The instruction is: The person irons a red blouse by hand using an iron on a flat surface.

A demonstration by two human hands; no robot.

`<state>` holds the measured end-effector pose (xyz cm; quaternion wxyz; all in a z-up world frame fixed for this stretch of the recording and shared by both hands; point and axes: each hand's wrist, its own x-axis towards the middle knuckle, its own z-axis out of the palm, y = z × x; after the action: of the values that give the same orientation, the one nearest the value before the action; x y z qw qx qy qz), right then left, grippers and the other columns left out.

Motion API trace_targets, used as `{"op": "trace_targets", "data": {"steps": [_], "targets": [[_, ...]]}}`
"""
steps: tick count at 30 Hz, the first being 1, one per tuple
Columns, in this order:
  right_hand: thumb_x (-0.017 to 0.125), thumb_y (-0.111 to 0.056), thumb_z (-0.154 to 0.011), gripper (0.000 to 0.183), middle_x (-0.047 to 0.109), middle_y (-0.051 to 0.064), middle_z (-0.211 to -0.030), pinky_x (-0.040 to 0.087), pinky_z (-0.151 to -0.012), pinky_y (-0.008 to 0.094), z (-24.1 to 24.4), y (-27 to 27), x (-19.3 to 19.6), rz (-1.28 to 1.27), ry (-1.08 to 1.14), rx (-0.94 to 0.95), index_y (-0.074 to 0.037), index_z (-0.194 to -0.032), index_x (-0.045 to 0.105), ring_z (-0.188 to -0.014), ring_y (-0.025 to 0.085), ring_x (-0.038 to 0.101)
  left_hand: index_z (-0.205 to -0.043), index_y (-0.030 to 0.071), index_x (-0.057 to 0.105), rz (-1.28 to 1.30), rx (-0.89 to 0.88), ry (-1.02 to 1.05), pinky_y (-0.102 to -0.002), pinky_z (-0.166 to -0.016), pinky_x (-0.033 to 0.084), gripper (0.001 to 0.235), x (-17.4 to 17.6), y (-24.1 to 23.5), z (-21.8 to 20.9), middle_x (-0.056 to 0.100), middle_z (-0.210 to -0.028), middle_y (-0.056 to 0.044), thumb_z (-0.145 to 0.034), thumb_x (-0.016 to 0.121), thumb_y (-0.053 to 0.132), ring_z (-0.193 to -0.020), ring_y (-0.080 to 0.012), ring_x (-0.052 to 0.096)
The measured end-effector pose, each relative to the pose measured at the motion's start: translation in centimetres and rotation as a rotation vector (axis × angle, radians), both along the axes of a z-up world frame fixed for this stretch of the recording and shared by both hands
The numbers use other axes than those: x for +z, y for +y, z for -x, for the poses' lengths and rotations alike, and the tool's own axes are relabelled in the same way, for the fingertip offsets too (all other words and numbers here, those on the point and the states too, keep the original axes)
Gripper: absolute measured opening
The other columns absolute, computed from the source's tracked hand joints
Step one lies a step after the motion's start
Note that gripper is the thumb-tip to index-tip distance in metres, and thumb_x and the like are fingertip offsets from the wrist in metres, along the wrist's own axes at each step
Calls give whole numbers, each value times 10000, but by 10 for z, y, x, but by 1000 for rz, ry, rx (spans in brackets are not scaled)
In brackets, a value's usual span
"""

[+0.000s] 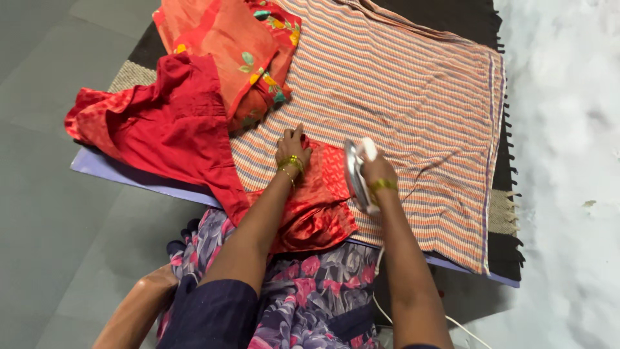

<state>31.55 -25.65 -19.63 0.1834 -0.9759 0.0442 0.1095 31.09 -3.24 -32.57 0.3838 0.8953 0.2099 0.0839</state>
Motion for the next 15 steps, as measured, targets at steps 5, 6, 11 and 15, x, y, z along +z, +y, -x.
{"op": "trace_targets", "data": {"steps": [5, 6, 11, 15], "targets": [[472, -539, -1038, 582, 713, 280, -1121, 544, -855, 537, 45, -100, 2, 25, 53, -186, -56, -1362, 501, -986, 429, 717, -1347, 201, 596, 107, -98, 141, -487, -1003, 482, 720, 0, 14, -16, 478, -1365, -121, -750, 859, 506, -1214, -405, 513], [463, -526, -1049, 604, 711, 306, -1102, 547, -855, 544, 49, -124, -1, 98, 43, -180, -15, -1370, 471, -980, 445, 718, -1347, 201, 596, 105, -101, 137, -487, -1003, 482, 720, -3, 14, -23, 478, -1365, -121, -750, 859, 506, -1214, -405, 513], [461, -487, -1046, 575, 697, 335, -1108, 562, -856, 560, 65, -183, -27, 214, -24, -178, 8, -1337, 480, -1010, 485, 706, -1147, -16, 625, 155, -276, 193, -426, -878, 562, 787, -43, 15, -57, 690, -1080, -204, -627, 959, 471, -1005, -332, 690], [438, -482, -1062, 564, 717, 334, -1076, 583, -844, 542, 68, -178, -22, 245, 6, -172, 14, -1328, 473, -990, 473, 727, -1000, -37, 736, 393, -242, 160, -397, -799, 594, 457, -45, 17, -67, 794, -985, -177, -731, 815, 324, -918, -255, 763]]}}
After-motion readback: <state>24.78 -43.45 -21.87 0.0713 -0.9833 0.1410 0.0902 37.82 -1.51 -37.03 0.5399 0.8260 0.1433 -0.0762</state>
